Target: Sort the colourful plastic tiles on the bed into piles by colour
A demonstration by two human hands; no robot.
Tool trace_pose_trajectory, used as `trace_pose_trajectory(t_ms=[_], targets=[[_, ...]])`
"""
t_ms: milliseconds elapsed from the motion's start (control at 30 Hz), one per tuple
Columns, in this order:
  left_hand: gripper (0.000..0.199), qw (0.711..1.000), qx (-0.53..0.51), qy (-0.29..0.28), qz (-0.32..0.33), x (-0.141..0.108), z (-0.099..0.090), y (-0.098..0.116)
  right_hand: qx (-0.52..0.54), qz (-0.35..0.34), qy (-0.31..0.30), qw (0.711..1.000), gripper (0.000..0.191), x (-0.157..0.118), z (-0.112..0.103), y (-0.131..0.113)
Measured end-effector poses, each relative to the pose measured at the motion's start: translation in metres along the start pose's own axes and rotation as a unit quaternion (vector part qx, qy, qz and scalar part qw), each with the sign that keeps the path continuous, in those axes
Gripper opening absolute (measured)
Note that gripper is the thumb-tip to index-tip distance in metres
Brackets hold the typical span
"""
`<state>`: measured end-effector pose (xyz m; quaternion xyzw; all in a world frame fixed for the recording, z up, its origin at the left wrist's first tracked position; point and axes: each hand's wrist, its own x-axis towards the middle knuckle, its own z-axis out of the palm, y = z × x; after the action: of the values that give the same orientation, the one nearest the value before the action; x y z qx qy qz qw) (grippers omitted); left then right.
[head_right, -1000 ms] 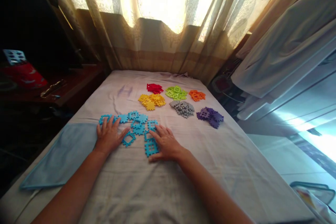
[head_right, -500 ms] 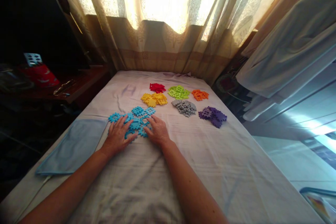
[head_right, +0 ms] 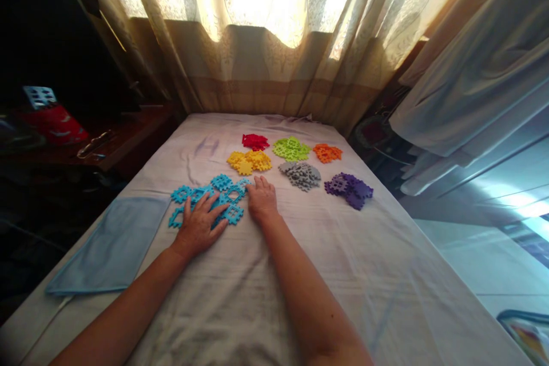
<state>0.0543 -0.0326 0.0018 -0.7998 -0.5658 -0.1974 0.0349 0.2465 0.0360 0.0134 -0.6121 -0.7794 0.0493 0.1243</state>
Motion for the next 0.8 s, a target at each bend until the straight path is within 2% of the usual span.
trace_pose_trajectory(t_ms=[133,233,433,667,733,800], targets=[[0.032,1.000,-0.008,0.015,0.003,-0.003,-0.002,-0.001,0.009,0.044,0.055,0.997,0.027,-0.029,-0.003,0.011],[0.030,1.000,-0.014,0.022,0.002,-0.003,-0.002,-0.001,0.019,0.074,0.067,0.995,0.022,-0.040,-0.009,0.020],[0.026,0.999,-0.025,0.039,0.011,-0.003,0.000,-0.003,0.004,0.115,0.078,0.990,0.020,-0.037,-0.015,0.032],[0.027,0.999,-0.025,0.040,0.026,-0.002,0.000,-0.006,-0.016,0.178,0.101,0.979,0.021,-0.043,-0.018,0.065],[0.028,0.998,-0.030,0.040,0.032,-0.002,-0.001,-0.006,-0.018,0.176,0.125,0.976,0.021,-0.044,-0.021,0.067],[0.029,0.998,-0.035,0.040,0.037,-0.002,-0.001,-0.007,0.003,0.144,0.153,0.978,0.019,-0.043,-0.021,0.061]])
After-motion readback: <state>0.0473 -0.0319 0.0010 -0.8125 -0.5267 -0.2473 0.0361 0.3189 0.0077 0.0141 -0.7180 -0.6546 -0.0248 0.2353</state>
